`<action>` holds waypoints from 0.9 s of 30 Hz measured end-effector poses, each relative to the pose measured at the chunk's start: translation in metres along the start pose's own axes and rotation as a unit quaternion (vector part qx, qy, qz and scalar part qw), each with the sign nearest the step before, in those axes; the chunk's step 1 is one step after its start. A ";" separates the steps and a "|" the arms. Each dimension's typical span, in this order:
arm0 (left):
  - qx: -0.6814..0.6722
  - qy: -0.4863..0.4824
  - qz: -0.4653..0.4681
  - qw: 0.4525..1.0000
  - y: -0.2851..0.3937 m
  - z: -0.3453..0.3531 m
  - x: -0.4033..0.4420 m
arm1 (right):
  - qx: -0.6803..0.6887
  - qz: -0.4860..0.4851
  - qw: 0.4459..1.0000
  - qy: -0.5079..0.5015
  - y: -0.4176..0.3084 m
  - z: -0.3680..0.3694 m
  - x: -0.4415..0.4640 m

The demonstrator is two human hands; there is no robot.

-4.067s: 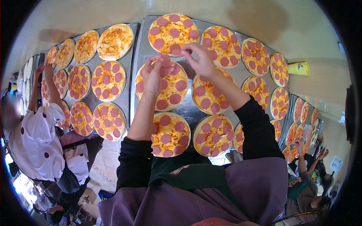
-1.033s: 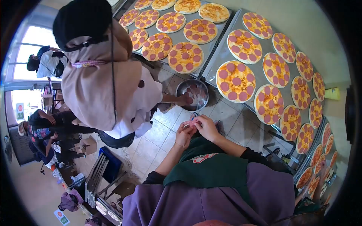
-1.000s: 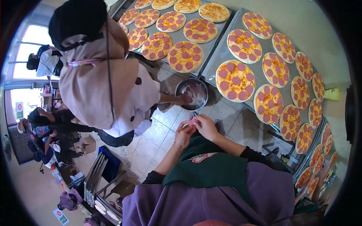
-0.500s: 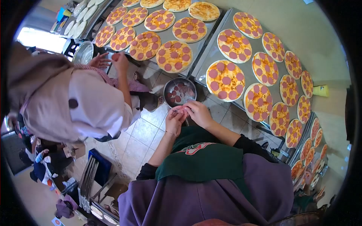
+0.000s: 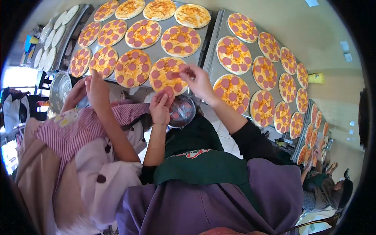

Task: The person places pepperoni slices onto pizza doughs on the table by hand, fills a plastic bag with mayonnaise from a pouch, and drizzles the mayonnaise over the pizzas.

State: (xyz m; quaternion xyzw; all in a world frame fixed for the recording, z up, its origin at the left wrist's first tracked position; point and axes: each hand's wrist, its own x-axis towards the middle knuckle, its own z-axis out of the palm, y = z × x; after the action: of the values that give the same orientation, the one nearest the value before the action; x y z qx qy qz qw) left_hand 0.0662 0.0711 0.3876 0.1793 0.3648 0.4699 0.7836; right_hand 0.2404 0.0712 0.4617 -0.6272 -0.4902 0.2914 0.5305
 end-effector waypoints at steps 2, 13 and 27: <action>-0.008 0.013 -0.007 1.000 -0.001 0.003 0.008 | -0.051 0.053 0.997 -0.017 0.013 -0.013 0.048; -0.076 0.065 -0.038 0.994 0.004 0.030 0.095 | -0.229 -0.004 0.971 0.064 0.181 -0.070 0.300; 0.031 -0.044 -0.019 0.998 -0.009 0.139 0.322 | -0.368 -0.006 0.930 0.009 0.267 -0.076 0.390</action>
State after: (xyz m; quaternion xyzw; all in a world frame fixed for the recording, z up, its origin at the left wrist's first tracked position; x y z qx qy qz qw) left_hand 0.2685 0.3540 0.3449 0.2168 0.3478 0.4352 0.8017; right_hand 0.5257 0.4143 0.2880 -0.7782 -0.5618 0.0814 0.2686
